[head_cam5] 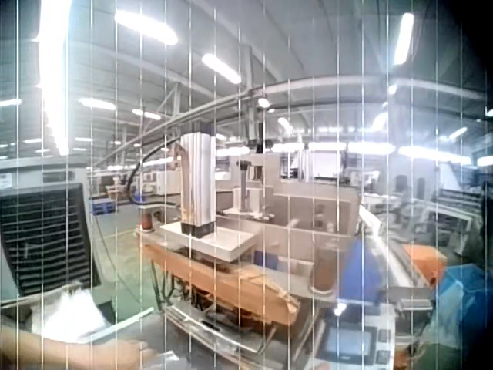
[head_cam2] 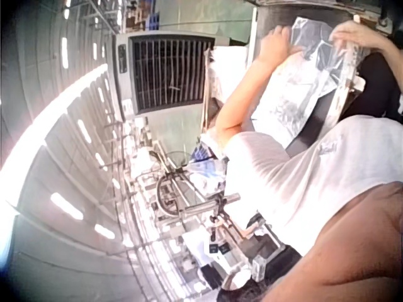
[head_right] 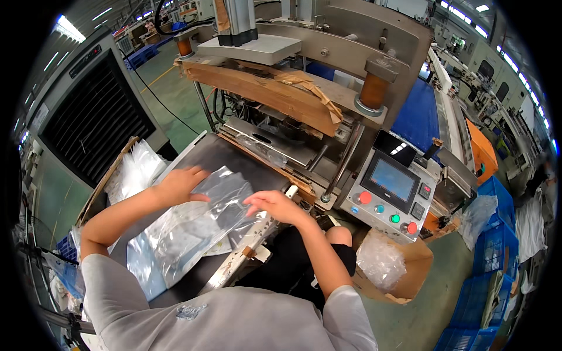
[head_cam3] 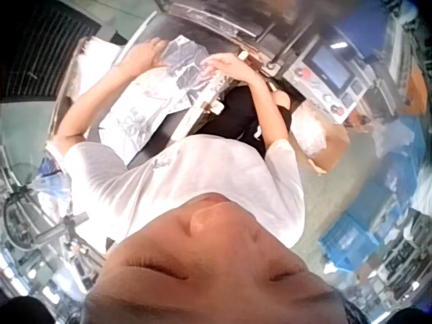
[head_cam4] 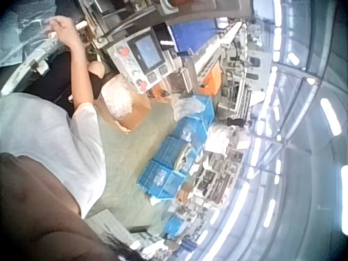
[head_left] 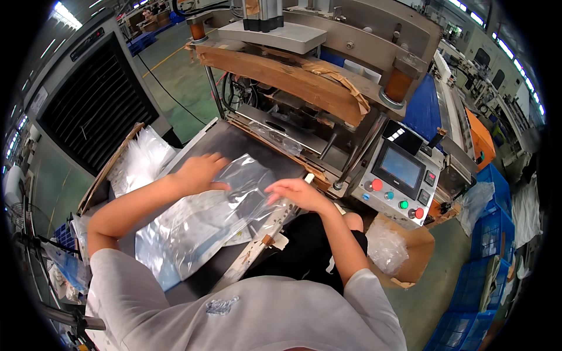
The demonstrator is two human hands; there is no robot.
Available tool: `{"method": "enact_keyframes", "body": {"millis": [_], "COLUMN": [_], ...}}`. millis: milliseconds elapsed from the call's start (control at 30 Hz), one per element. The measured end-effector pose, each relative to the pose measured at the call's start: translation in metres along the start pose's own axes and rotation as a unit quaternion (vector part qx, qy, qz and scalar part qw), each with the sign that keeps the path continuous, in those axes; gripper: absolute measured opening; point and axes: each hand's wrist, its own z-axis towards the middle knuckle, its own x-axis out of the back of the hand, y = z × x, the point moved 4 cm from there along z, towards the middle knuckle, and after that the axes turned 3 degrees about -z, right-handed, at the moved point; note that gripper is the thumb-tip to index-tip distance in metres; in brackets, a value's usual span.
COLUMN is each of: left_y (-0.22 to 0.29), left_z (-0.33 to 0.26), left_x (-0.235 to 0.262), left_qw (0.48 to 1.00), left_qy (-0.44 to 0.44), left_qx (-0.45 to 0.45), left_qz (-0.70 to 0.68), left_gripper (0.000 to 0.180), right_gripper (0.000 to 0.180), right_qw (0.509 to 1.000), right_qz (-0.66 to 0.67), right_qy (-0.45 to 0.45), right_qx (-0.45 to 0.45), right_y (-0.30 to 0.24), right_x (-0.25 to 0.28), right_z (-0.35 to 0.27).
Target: The person places a plastic bag over a stack of white cylindrical items on a conveyor belt, then pushes the bagged stack through a heat-sealing machine. The person repeats this process for multiple stacks, removing sealed packages and placing new stacks into the machine.
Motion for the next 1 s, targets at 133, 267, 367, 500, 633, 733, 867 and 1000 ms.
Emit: {"method": "enact_keyframes", "body": {"millis": [133,267,367,500,633,733,867,1000], "left_y": [0.020,-0.047,-0.079,-0.135,-0.177,-0.202,-0.231,-0.226], "left_z": [0.037,0.051,0.043,0.058,0.106,0.157,0.240,0.310], "left_x": [-0.004,-0.042,-0.014,0.001,0.027,0.024,-0.001,-0.007], "left_qw": [0.915,0.853,0.830,0.843,0.861,0.915,0.903,0.911], "left_qy": [-0.061,-0.386,-0.280,-0.247,-0.082,0.018,0.172,0.357], "left_qx": [-0.300,-0.108,-0.114,-0.049,-0.064,-0.093,-0.058,-0.065], "left_qz": [-0.261,-0.334,-0.469,-0.475,-0.498,-0.392,-0.389,-0.198], "left_gripper": [0.043,0.031,0.027,0.032,0.029,0.030,0.023,0.027], "right_gripper": [0.027,0.028,0.029,0.028,0.027,0.025,0.018,0.021], "right_qw": [0.990,0.989,0.993,0.994,0.991,0.946,0.834,0.726], "right_qz": [0.015,0.064,0.046,0.098,-0.018,0.050,0.023,-0.014], "right_qy": [-0.139,-0.133,-0.084,-0.034,0.135,0.319,0.548,0.681], "right_qx": [0.033,-0.007,-0.069,-0.034,0.010,0.027,0.056,0.100], "right_y": [-0.020,-0.037,-0.033,-0.040,-0.013,0.018,0.061,0.100], "right_x": [-0.039,-0.010,0.014,0.053,0.109,0.148,0.200,0.242], "right_z": [0.035,0.012,-0.008,-0.009,0.007,0.038,0.071,0.081]}}
